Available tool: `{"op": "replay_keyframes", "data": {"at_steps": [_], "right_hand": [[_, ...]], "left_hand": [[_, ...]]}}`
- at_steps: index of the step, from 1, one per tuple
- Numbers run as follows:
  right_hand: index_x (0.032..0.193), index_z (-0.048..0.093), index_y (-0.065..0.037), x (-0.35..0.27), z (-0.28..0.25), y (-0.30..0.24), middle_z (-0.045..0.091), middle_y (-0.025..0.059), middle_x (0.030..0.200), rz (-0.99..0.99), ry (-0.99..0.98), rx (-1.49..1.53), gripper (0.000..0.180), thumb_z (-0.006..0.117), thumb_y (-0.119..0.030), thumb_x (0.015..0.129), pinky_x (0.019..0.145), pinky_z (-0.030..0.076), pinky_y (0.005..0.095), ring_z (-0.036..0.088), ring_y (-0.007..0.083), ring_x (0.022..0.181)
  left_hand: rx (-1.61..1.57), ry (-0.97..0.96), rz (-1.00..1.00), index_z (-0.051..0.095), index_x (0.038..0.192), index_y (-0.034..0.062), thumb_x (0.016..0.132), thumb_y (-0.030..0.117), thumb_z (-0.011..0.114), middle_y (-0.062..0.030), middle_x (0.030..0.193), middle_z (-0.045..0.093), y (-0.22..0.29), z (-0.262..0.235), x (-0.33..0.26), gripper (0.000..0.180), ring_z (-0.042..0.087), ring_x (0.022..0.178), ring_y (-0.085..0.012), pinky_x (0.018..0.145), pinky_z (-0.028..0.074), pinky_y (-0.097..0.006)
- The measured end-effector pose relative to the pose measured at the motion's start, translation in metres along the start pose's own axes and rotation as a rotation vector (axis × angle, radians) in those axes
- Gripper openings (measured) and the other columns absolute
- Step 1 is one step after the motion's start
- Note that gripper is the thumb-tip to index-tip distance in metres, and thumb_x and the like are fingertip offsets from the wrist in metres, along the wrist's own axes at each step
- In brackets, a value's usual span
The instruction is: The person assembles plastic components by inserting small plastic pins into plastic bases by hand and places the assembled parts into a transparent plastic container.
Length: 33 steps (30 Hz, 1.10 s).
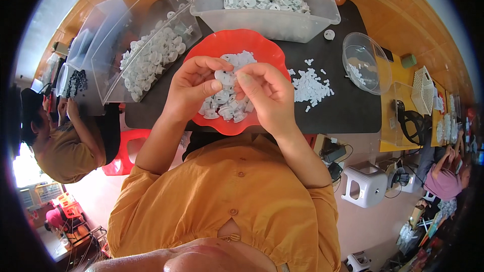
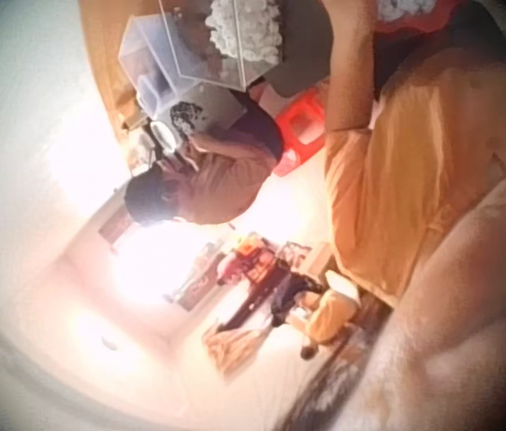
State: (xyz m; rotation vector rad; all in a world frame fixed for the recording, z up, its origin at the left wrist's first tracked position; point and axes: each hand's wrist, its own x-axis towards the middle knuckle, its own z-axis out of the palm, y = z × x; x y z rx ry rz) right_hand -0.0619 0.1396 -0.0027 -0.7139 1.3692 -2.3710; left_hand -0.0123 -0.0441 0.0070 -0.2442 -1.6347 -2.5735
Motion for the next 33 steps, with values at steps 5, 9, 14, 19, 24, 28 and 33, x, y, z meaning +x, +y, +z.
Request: {"op": "replay_keyframes", "data": {"at_steps": [5, 9, 14, 19, 24, 28, 33], "right_hand": [[0.098, 0.066, 0.002, 0.007, 0.007, 0.002, 0.064, 0.0058, 0.091, -0.24, 0.08, -0.465, 0.007, 0.066, -0.003, 0.092, 0.064, 0.05, 0.0244, 0.062, 0.0114, 0.075], [0.097, 0.067, 0.0, 0.01, 0.013, 0.002, 0.064, 0.0069, 0.092, -0.244, 0.065, -0.431, 0.007, 0.068, -0.001, 0.09, 0.065, 0.05, 0.0247, 0.062, 0.0129, 0.076], [0.097, 0.07, -0.004, 0.016, 0.013, -0.003, 0.064, 0.0072, 0.089, -0.371, -0.042, -0.592, 0.009, 0.071, -0.002, 0.087, 0.066, 0.049, 0.0266, 0.062, 0.0169, 0.078], [0.097, 0.071, -0.005, 0.015, 0.012, -0.006, 0.063, 0.006, 0.088, -0.373, -0.094, -0.7, 0.01, 0.071, -0.002, 0.088, 0.065, 0.049, 0.0267, 0.062, 0.0161, 0.077], [0.098, 0.071, -0.004, 0.011, 0.016, -0.005, 0.062, 0.0056, 0.086, -0.415, -0.069, -0.673, 0.011, 0.071, -0.002, 0.088, 0.063, 0.049, 0.0256, 0.061, 0.0153, 0.074], [0.098, 0.07, -0.004, 0.007, 0.016, -0.004, 0.062, 0.0059, 0.086, -0.385, -0.05, -0.652, 0.01, 0.071, -0.002, 0.088, 0.061, 0.048, 0.0254, 0.06, 0.0145, 0.072], [0.098, 0.07, -0.003, 0.004, 0.017, -0.003, 0.062, 0.0058, 0.087, -0.37, -0.072, -0.64, 0.009, 0.07, -0.001, 0.089, 0.061, 0.048, 0.0251, 0.059, 0.0135, 0.072]], "left_hand": [[0.058, -0.068, 0.13, 0.061, 0.119, -0.0009, 0.089, -0.005, 0.066, -0.0126, 0.126, 0.061, -0.003, -0.007, -0.006, 0.03, 0.059, 0.116, -0.0199, 0.099, 0.051, -0.037], [-0.056, -0.048, 0.107, 0.058, 0.124, -0.0027, 0.092, -0.004, 0.064, -0.0143, 0.129, 0.06, 0.001, -0.003, -0.006, 0.033, 0.059, 0.118, -0.0212, 0.099, 0.052, -0.037], [-0.065, -0.08, 0.035, 0.056, 0.128, -0.0042, 0.095, 0.001, 0.062, -0.0169, 0.131, 0.059, 0.006, -0.008, -0.01, 0.034, 0.059, 0.119, -0.0229, 0.1, 0.05, -0.038], [0.043, -0.165, -0.004, 0.053, 0.133, -0.0053, 0.096, 0.004, 0.061, -0.0194, 0.132, 0.059, 0.011, -0.012, -0.011, 0.039, 0.058, 0.122, -0.0254, 0.103, 0.047, -0.039], [0.016, -0.119, 0.046, 0.057, 0.13, -0.0045, 0.095, 0.006, 0.062, -0.0137, 0.126, 0.06, 0.006, -0.01, -0.011, 0.036, 0.06, 0.115, -0.0242, 0.102, 0.047, -0.039], [0.017, -0.149, 0.017, 0.059, 0.128, -0.0039, 0.095, 0.007, 0.062, -0.0113, 0.123, 0.06, 0.007, -0.009, -0.012, 0.034, 0.062, 0.111, -0.0227, 0.097, 0.05, -0.036], [-0.072, -0.08, -0.07, 0.06, 0.128, -0.002, 0.097, 0.006, 0.061, -0.0102, 0.119, 0.064, 0.012, -0.005, -0.015, 0.032, 0.065, 0.104, -0.0183, 0.088, 0.056, -0.033]]}}
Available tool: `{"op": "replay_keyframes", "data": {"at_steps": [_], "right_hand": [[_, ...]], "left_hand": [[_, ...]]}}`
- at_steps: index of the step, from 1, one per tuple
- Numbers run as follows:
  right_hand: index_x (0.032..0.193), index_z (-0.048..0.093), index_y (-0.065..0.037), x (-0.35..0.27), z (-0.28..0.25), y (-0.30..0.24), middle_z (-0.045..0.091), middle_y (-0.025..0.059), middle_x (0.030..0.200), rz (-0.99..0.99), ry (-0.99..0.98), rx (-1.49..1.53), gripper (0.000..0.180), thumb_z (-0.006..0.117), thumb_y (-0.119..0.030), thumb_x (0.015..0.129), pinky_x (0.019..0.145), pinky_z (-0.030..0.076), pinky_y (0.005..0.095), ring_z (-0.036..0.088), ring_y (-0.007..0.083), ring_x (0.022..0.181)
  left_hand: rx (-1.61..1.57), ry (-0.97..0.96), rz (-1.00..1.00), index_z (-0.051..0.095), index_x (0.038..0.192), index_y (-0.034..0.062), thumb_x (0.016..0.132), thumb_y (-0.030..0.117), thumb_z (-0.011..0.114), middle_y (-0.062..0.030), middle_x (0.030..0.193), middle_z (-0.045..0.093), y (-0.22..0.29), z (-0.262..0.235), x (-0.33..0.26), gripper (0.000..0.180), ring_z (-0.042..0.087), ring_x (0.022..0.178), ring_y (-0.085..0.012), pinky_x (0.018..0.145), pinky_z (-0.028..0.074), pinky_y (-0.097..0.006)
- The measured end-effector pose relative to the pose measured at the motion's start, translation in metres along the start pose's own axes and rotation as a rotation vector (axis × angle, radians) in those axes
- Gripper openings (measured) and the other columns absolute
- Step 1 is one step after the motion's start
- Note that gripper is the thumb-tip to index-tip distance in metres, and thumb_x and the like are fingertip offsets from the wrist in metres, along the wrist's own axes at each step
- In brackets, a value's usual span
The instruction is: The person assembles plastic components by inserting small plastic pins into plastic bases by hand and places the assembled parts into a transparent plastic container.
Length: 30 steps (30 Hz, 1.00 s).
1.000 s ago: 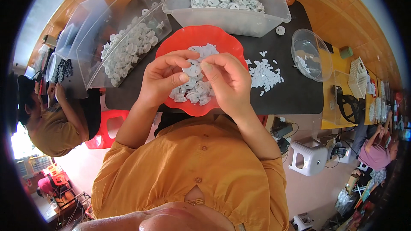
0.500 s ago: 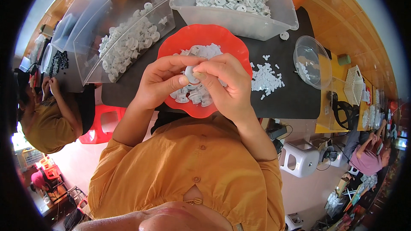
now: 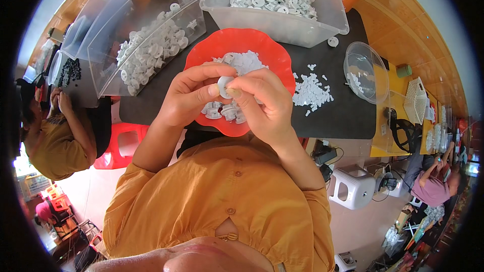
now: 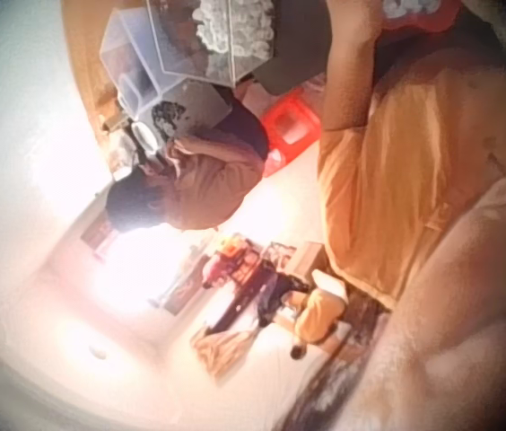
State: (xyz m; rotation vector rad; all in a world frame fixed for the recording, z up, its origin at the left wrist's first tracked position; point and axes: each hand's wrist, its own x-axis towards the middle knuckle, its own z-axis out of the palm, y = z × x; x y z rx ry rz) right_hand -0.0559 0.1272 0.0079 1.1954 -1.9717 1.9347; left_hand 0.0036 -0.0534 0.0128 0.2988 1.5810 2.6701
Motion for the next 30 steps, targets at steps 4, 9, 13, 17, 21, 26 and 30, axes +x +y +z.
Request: {"op": "replay_keyframes", "data": {"at_steps": [4, 9, 13, 17, 21, 26, 30], "right_hand": [[0.096, 0.068, -0.001, -0.002, -0.001, -0.002, 0.063, 0.0053, 0.087, 0.082, 0.033, 0.056, 0.007, 0.069, -0.002, 0.089, 0.061, 0.048, 0.0246, 0.059, 0.0132, 0.072], [0.096, 0.068, -0.001, -0.003, -0.001, 0.0, 0.063, 0.0053, 0.087, 0.079, 0.036, 0.057, 0.007, 0.069, -0.003, 0.09, 0.061, 0.048, 0.0242, 0.059, 0.0132, 0.074], [0.096, 0.068, -0.002, -0.001, -0.001, 0.001, 0.064, 0.0058, 0.088, 0.015, 0.056, 0.011, 0.008, 0.07, -0.002, 0.089, 0.062, 0.048, 0.0242, 0.06, 0.0134, 0.074], [0.098, 0.069, -0.002, -0.006, -0.002, 0.005, 0.064, 0.006, 0.087, 0.026, 0.011, 0.036, 0.01, 0.071, -0.001, 0.087, 0.062, 0.049, 0.0248, 0.061, 0.0142, 0.074], [0.098, 0.07, -0.003, -0.004, -0.004, 0.002, 0.065, 0.0062, 0.086, 0.053, 0.007, 0.014, 0.011, 0.071, -0.001, 0.087, 0.062, 0.049, 0.0254, 0.061, 0.0151, 0.074], [0.097, 0.071, -0.003, -0.004, -0.003, 0.005, 0.066, 0.0068, 0.084, 0.054, -0.007, -0.039, 0.012, 0.07, 0.002, 0.086, 0.061, 0.049, 0.026, 0.062, 0.0154, 0.073], [0.096, 0.071, -0.002, -0.003, -0.003, 0.001, 0.067, 0.0071, 0.083, 0.08, -0.031, -0.112, 0.013, 0.07, 0.003, 0.085, 0.06, 0.049, 0.0261, 0.063, 0.0155, 0.072]], "left_hand": [[0.069, -0.025, -0.008, 0.06, 0.128, -0.0024, 0.097, 0.008, 0.061, -0.0113, 0.117, 0.064, -0.001, 0.0, -0.001, 0.032, 0.065, 0.105, -0.0193, 0.089, 0.057, -0.034], [0.005, 0.036, -0.03, 0.06, 0.128, -0.0027, 0.098, 0.007, 0.06, -0.0119, 0.116, 0.065, 0.0, 0.007, -0.001, 0.032, 0.066, 0.103, -0.0197, 0.089, 0.057, -0.033], [0.025, 0.028, -0.031, 0.06, 0.128, -0.0025, 0.098, 0.008, 0.06, -0.0119, 0.116, 0.065, -0.004, 0.007, -0.002, 0.032, 0.066, 0.104, -0.0203, 0.089, 0.057, -0.033], [-0.019, 0.053, -0.036, 0.06, 0.128, -0.0026, 0.098, 0.008, 0.059, -0.0114, 0.116, 0.064, -0.002, 0.008, -0.002, 0.031, 0.065, 0.104, -0.02, 0.088, 0.058, -0.033], [-0.004, 0.062, -0.056, 0.06, 0.128, -0.0029, 0.099, 0.009, 0.058, -0.0109, 0.117, 0.063, -0.002, 0.008, -0.002, 0.031, 0.065, 0.104, -0.0196, 0.087, 0.058, -0.032], [-0.015, 0.088, -0.089, 0.06, 0.128, -0.0028, 0.099, 0.01, 0.057, -0.0108, 0.119, 0.063, -0.005, 0.005, -0.003, 0.031, 0.065, 0.105, -0.0194, 0.086, 0.058, -0.032], [0.011, 0.105, -0.095, 0.06, 0.127, -0.0029, 0.099, 0.01, 0.056, -0.0113, 0.121, 0.064, -0.009, 0.006, -0.007, 0.031, 0.066, 0.105, -0.0191, 0.085, 0.059, -0.031]]}}
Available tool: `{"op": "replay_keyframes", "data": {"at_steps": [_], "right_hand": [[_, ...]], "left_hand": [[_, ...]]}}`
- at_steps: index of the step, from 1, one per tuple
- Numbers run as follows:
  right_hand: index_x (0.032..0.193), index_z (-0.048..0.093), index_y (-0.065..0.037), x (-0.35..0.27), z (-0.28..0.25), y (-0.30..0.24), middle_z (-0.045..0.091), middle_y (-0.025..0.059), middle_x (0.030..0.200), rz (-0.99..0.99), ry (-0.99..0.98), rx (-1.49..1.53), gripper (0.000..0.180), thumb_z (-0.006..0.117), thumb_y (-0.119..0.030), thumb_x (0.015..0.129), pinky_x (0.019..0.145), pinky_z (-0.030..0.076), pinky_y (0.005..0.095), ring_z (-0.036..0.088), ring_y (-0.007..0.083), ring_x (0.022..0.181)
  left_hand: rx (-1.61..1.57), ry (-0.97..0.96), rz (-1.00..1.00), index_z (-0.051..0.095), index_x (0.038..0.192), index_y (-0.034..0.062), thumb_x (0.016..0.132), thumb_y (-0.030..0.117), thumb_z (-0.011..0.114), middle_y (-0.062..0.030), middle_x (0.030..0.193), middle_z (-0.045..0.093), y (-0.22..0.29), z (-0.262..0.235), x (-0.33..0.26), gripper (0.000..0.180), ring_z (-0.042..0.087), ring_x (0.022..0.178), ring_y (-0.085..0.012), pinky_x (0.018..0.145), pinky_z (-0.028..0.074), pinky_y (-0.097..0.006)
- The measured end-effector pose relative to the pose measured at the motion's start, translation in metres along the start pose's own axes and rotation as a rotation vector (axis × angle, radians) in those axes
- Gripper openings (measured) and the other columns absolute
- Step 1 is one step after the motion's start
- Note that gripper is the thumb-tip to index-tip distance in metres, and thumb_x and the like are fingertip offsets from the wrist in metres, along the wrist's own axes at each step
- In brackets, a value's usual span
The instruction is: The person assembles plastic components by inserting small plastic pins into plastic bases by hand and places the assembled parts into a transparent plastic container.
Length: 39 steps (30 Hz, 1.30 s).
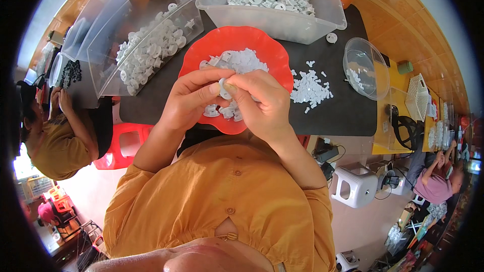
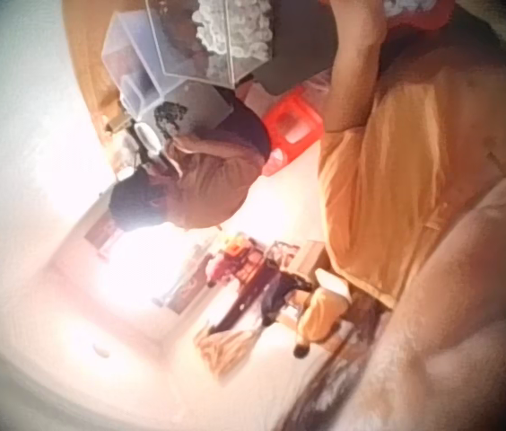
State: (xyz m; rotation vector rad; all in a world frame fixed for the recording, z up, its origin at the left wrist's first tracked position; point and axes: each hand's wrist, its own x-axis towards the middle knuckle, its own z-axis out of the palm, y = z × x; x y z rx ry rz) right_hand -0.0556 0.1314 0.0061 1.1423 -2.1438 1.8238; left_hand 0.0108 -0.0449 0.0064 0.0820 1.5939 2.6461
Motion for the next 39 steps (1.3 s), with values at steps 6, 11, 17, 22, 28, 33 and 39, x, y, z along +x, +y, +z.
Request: {"op": "replay_keyframes", "data": {"at_steps": [6, 11, 17, 22, 28, 33, 39], "right_hand": [[0.098, 0.071, -0.001, -0.003, 0.002, 0.003, 0.066, 0.0073, 0.085, 0.036, 0.009, 0.08, 0.011, 0.07, 0.001, 0.086, 0.062, 0.051, 0.0253, 0.064, 0.0142, 0.074], [0.099, 0.069, 0.0, -0.004, 0.001, 0.007, 0.064, 0.0064, 0.091, 0.131, 0.01, 0.386, 0.009, 0.068, -0.001, 0.09, 0.065, 0.053, 0.0243, 0.063, 0.0121, 0.078], [0.097, 0.068, 0.001, -0.002, -0.001, 0.007, 0.064, 0.0064, 0.089, 0.081, -0.054, 0.183, 0.006, 0.067, -0.002, 0.092, 0.066, 0.054, 0.0237, 0.064, 0.0121, 0.078], [0.096, 0.066, 0.002, 0.001, 0.005, -0.004, 0.064, 0.0058, 0.087, 0.254, -0.009, 0.524, 0.007, 0.068, -0.003, 0.091, 0.067, 0.055, 0.0244, 0.065, 0.0117, 0.078], [0.099, 0.064, 0.002, -0.005, -0.01, -0.006, 0.064, 0.0051, 0.087, 0.373, -0.062, 0.584, 0.009, 0.067, 0.001, 0.091, 0.067, 0.054, 0.0254, 0.064, 0.0115, 0.076], [0.101, 0.064, 0.003, -0.031, -0.067, -0.003, 0.064, 0.0073, 0.084, 0.34, 0.242, 0.427, 0.009, 0.063, -0.001, 0.092, 0.068, 0.052, 0.0283, 0.062, 0.0136, 0.071], [0.103, 0.065, 0.001, -0.089, -0.137, 0.039, 0.063, 0.0041, 0.08, 0.455, 0.478, 0.126, 0.013, 0.066, -0.005, 0.093, 0.066, 0.051, 0.0254, 0.06, 0.011, 0.069]], "left_hand": [[-0.109, 0.011, -0.057, 0.062, 0.126, -0.0017, 0.099, 0.011, 0.059, -0.0121, 0.116, 0.066, 0.0, -0.003, 0.001, 0.031, 0.067, 0.101, -0.0196, 0.084, 0.058, -0.031], [-0.093, 0.031, -0.062, 0.062, 0.126, -0.0017, 0.098, 0.012, 0.06, -0.0131, 0.115, 0.067, 0.003, 0.002, 0.002, 0.031, 0.069, 0.097, -0.0199, 0.083, 0.059, -0.031], [-0.081, 0.026, -0.062, 0.063, 0.125, -0.0018, 0.098, 0.011, 0.06, -0.0133, 0.115, 0.067, 0.002, 0.0, 0.003, 0.03, 0.069, 0.096, -0.0201, 0.083, 0.059, -0.031], [-0.092, 0.027, -0.043, 0.063, 0.124, -0.0021, 0.098, 0.011, 0.059, -0.0125, 0.114, 0.067, 0.005, 0.003, 0.002, 0.029, 0.068, 0.097, -0.0204, 0.083, 0.059, -0.032], [0.254, 0.065, 0.16, 0.064, 0.121, -0.0025, 0.093, 0.0, 0.061, -0.009, 0.113, 0.063, 0.019, 0.002, -0.008, 0.028, 0.065, 0.097, -0.0178, 0.083, 0.055, -0.031], [0.886, 0.608, 0.866, 0.068, 0.118, 0.0031, 0.089, -0.002, 0.063, -0.0046, 0.103, 0.066, 0.098, -0.053, 0.003, 0.03, 0.063, 0.09, -0.0107, 0.077, 0.052, -0.024], [1.795, 0.765, 0.783, 0.07, 0.116, 0.0084, 0.087, 0.012, 0.07, -0.0098, 0.112, 0.068, 0.141, -0.094, 0.016, 0.029, 0.064, 0.1, -0.0241, 0.087, 0.05, -0.035]]}}
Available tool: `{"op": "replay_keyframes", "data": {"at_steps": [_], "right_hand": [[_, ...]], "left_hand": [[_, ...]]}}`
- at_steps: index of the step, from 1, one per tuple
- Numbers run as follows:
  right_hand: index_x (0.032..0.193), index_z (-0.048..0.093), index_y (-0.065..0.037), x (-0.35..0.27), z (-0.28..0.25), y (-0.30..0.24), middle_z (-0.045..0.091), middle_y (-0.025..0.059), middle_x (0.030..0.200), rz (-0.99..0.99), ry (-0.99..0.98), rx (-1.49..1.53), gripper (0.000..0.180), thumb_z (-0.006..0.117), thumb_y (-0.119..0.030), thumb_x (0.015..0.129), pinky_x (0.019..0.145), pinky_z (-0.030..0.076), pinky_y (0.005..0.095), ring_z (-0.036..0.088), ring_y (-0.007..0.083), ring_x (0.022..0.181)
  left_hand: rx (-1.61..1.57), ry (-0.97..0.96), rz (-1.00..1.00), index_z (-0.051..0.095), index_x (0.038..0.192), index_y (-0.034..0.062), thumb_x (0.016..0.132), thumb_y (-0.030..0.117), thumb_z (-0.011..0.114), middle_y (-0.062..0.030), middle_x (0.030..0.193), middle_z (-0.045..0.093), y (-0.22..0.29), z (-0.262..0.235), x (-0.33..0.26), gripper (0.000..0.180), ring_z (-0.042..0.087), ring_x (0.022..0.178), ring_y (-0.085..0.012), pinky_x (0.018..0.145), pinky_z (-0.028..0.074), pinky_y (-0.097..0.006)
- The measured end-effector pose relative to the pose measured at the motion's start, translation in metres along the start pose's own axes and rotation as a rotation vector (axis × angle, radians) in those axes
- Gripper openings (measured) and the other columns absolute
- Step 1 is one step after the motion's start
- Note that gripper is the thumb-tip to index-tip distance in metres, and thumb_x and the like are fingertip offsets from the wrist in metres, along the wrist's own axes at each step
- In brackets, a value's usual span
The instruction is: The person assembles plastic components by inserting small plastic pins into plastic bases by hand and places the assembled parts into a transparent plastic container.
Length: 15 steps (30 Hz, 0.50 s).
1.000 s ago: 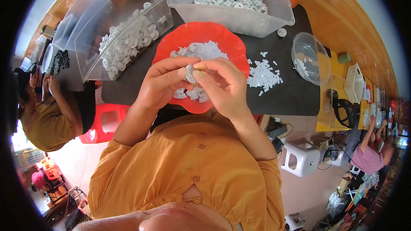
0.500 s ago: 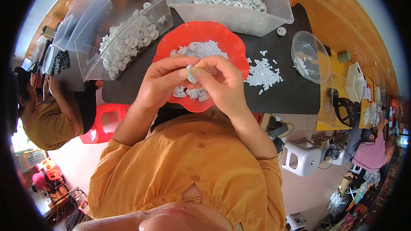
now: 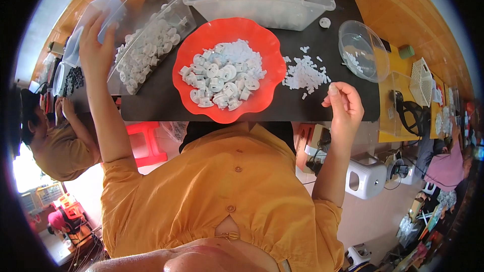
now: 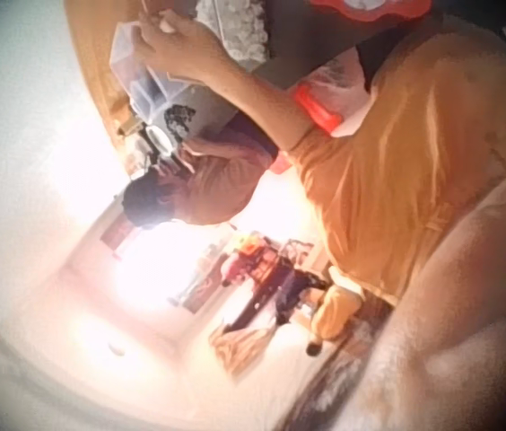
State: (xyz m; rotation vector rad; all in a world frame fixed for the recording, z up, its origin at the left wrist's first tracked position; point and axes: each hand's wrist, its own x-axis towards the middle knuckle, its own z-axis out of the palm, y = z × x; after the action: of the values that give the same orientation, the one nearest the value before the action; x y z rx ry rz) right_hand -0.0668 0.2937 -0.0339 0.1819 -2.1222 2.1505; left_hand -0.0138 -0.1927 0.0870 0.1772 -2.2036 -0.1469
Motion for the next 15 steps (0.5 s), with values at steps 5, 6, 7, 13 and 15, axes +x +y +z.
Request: {"op": "replay_keyframes", "data": {"at_steps": [5, 6, 7, 13, 15], "right_hand": [[0.094, 0.07, -0.001, -0.014, -0.009, 0.016, 0.066, 0.0074, 0.084, -0.281, -0.099, -0.584, 0.009, 0.071, -0.004, 0.086, 0.064, 0.049, 0.0263, 0.062, 0.0141, 0.072], [0.094, 0.071, -0.002, -0.016, -0.007, 0.015, 0.065, 0.0093, 0.087, -0.302, -0.15, -0.632, 0.013, 0.074, -0.006, 0.082, 0.068, 0.05, 0.0299, 0.063, 0.0219, 0.075], [0.096, 0.072, -0.004, -0.017, -0.005, 0.015, 0.065, 0.0081, 0.09, -0.406, -0.192, -0.707, 0.019, 0.077, -0.011, 0.079, 0.071, 0.049, 0.032, 0.062, 0.024, 0.079], [0.102, 0.073, -0.011, -0.024, -0.003, 0.002, 0.059, 0.0029, 0.096, -0.636, -0.409, -0.929, 0.039, 0.083, -0.027, 0.067, 0.079, 0.045, 0.0384, 0.056, 0.0261, 0.088], [0.1, 0.073, -0.013, -0.027, -0.011, 0.004, 0.058, 0.0015, 0.095, -0.711, -0.475, -0.907, 0.037, 0.084, -0.025, 0.066, 0.078, 0.044, 0.0387, 0.055, 0.0246, 0.087]], "left_hand": [[-0.487, -0.477, 0.209, 0.07, 0.105, 0.0062, 0.081, 0.001, 0.07, -0.0114, 0.11, 0.067, 0.1, 0.026, -0.049, 0.025, 0.061, 0.106, -0.0326, 0.092, 0.048, -0.041], [-0.537, -0.566, 0.298, 0.07, 0.104, 0.0059, 0.082, 0.004, 0.069, -0.0107, 0.108, 0.067, 0.11, 0.035, -0.057, 0.022, 0.062, 0.105, -0.0314, 0.091, 0.05, -0.041], [-0.538, -0.619, 0.318, 0.07, 0.105, 0.0046, 0.084, 0.004, 0.069, -0.0115, 0.107, 0.068, 0.118, 0.046, -0.065, 0.021, 0.063, 0.103, -0.0305, 0.088, 0.051, -0.039], [-0.54, -0.839, 0.252, 0.069, 0.103, 0.0017, 0.088, 0.007, 0.064, -0.0142, 0.098, 0.068, 0.131, 0.085, -0.06, 0.017, 0.064, 0.097, -0.0314, 0.085, 0.051, -0.039], [-0.551, -0.898, 0.204, 0.069, 0.102, 0.0011, 0.088, 0.007, 0.063, -0.0147, 0.097, 0.068, 0.135, 0.086, -0.059, 0.017, 0.063, 0.096, -0.0323, 0.085, 0.051, -0.04]]}}
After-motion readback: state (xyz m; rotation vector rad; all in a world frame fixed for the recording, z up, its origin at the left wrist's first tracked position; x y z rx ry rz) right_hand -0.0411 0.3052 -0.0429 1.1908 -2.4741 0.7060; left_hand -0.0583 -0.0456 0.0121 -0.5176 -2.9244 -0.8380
